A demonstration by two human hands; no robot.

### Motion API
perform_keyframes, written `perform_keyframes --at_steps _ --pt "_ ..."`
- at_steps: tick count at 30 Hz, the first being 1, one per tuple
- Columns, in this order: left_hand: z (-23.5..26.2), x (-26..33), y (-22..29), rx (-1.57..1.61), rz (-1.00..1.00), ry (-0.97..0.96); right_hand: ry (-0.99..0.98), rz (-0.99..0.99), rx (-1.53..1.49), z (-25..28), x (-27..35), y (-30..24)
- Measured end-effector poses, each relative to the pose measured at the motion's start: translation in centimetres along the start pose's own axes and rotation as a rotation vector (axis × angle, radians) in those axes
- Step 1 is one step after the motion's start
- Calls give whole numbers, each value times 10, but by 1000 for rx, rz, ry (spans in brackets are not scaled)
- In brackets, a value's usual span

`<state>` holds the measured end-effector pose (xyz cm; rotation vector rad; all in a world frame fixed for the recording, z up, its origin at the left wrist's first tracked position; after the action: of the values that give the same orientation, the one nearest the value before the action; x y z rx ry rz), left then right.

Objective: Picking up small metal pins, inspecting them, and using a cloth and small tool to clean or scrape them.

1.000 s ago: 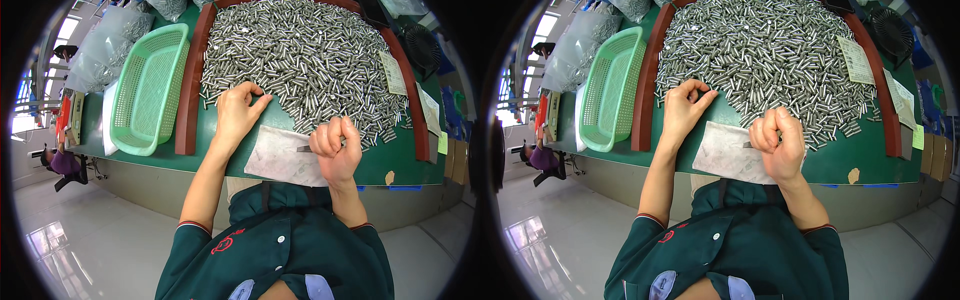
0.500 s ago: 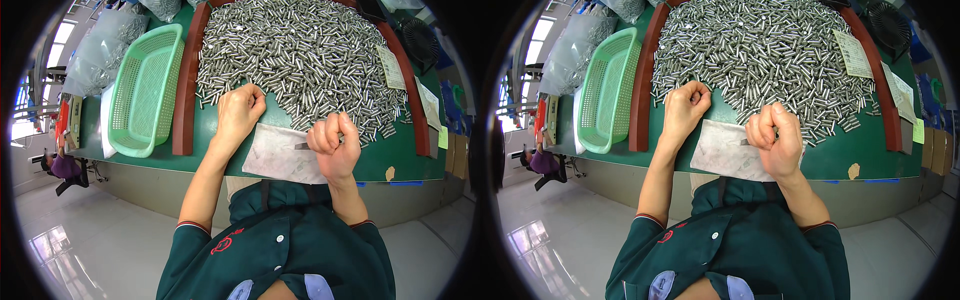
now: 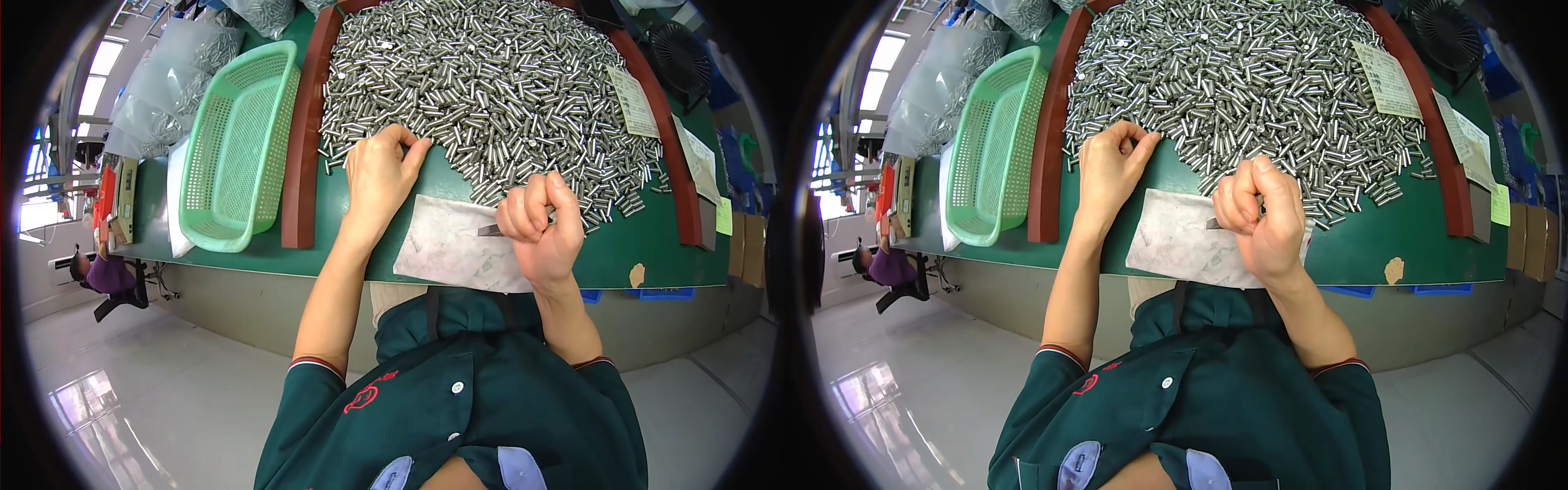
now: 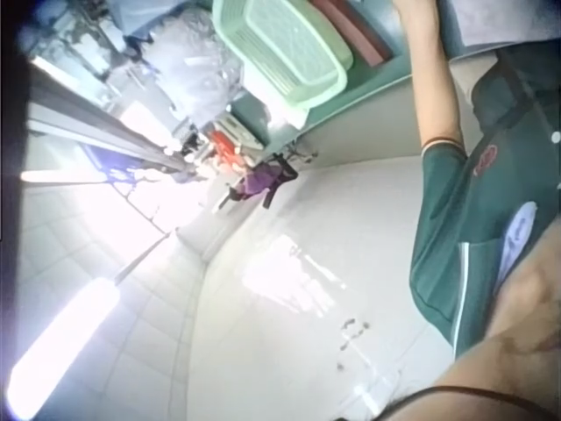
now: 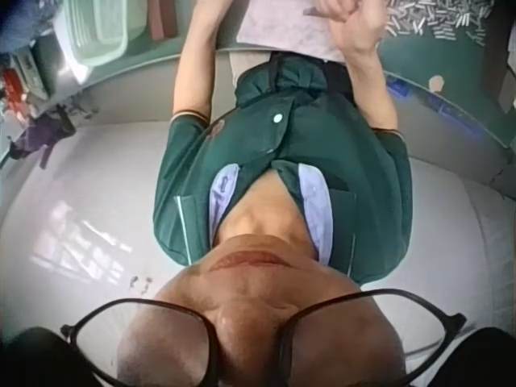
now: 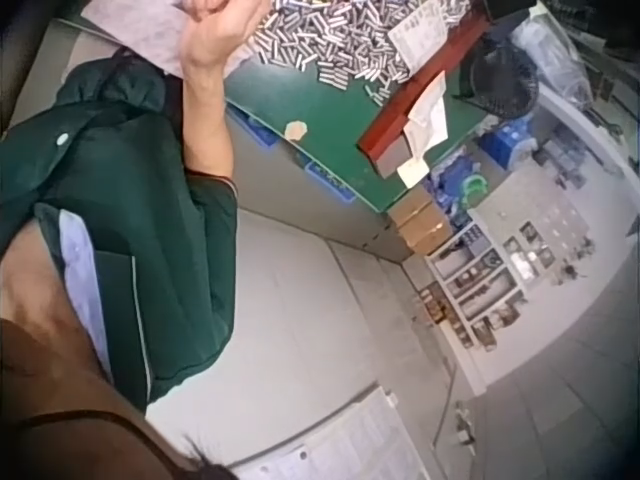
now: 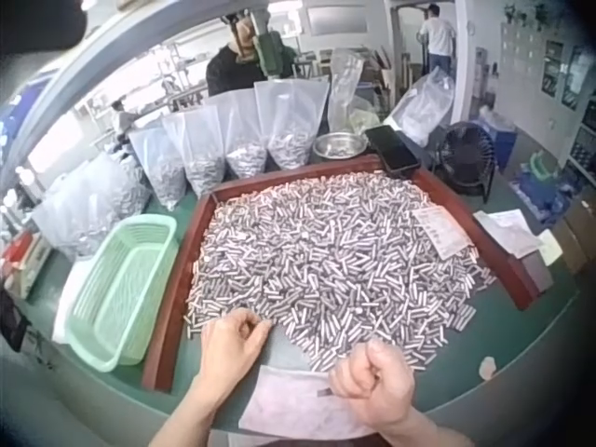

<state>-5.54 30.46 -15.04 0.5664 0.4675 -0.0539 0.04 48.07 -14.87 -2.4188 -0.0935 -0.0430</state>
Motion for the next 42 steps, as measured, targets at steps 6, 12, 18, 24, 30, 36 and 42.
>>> perform_keyframes --at_steps 6,12,18,24,30,36,42 --pt "3 4 -4 80 80 -42 23 3 9 2 -1 -1" --pt "6 1 -17 406 221 -33 14 -6 10 0 -1 0" --pt "9 2 -36 1404 769 -314 9 -14 4 -1 -1 1" --pt "6 3 -32 1453 825 -416 7 2 9 1 -1 0" --pt "3 3 -34 1516 861 -428 -78 16 117 -7 -3 -1" --pt "8 2 -33 1548 811 -434 -13 -5 49 -7 -5 -1" --pt "7 5 -32 1510 784 -414 6 -2 29 -5 -5 -1"
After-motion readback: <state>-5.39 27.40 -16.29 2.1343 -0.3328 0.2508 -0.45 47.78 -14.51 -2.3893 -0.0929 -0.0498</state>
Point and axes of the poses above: each hand's wrist, its own x-axis away from the middle knuckle, its own z-axis out of the back of the hand, y = z × x, the point moved 2 cm from there along -x, towards the middle knuckle, and after that the axes turned 11 degrees about y, right-handed, at the moved point
